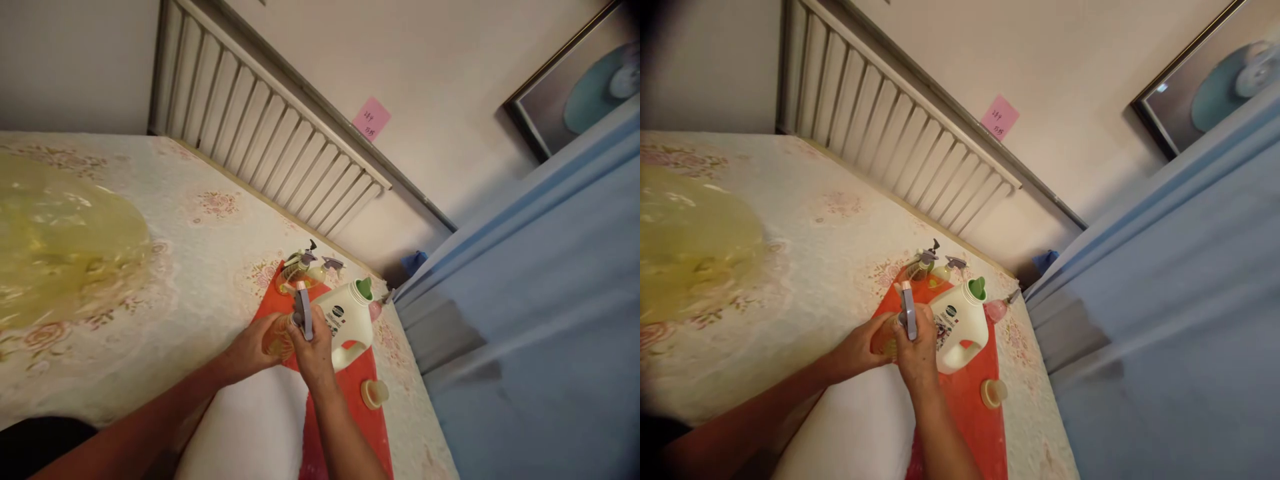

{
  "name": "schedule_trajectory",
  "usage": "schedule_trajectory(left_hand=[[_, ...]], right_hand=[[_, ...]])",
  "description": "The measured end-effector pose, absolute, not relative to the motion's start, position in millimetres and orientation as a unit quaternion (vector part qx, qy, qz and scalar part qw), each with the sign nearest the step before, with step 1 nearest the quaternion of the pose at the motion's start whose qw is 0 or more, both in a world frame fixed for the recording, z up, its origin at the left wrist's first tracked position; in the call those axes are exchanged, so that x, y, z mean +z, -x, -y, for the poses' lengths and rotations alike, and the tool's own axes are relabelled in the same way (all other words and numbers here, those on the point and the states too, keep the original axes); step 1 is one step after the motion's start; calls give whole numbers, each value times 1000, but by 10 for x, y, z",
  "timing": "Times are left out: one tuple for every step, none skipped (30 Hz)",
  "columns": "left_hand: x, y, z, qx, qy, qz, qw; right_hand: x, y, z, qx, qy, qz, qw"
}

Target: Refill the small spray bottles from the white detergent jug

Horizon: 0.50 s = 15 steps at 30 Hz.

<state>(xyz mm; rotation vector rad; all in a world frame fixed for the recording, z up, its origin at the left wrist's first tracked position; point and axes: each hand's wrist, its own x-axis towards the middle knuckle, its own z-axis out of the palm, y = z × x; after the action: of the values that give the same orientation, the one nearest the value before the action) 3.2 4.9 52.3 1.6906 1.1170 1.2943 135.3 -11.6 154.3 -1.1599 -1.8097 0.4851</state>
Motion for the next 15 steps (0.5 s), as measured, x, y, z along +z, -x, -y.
schedule_trajectory(left_hand=[[518, -29, -47, 498, -667, -413, 369], [509, -25, -46, 493, -675, -401, 375], [497, -22, -46, 489, -678, -399, 377], [484, -19, -47, 486, -675, -407, 378], [470, -18, -48, 481, -674, -412, 379], [455, -17, -49, 477, -674, -416, 382], [442, -18, -50, 472, -675, -416, 385], [431, -19, -50, 467, -677, -415, 389], [423, -21, -49, 464, -678, -416, 391], [418, -22, -48, 462, -677, -418, 391], [417, -22, -45, 463, -676, -421, 390], [420, -23, -43, 465, -674, -423, 388], [425, -22, -40, 467, -673, -424, 387], [431, -22, -37, 469, -672, -424, 386], [437, -21, -35, 470, -672, -424, 385]], right_hand=[[1556, -1359, 113, 206, 472, 725, 457], [1570, -1367, 106, 218, 477, 715, 463], [1582, -1379, 97, 230, 482, 704, 468], [1593, -1394, 85, 243, 486, 693, 474], [1603, -1410, 71, 256, 490, 683, 478], [1613, -1428, 58, 268, 492, 674, 481], [1622, -1446, 46, 277, 495, 666, 484], [1634, -1462, 36, 282, 496, 660, 488], [1649, -1477, 31, 286, 498, 654, 493], [1668, -1490, 28, 289, 498, 648, 499], [1691, -1501, 29, 291, 499, 642, 505], [1718, -1512, 32, 294, 498, 637, 509], [1749, -1524, 36, 298, 499, 634, 511], [1782, -1535, 41, 299, 499, 631, 513], [1816, -1548, 46, 299, 498, 630, 516]])
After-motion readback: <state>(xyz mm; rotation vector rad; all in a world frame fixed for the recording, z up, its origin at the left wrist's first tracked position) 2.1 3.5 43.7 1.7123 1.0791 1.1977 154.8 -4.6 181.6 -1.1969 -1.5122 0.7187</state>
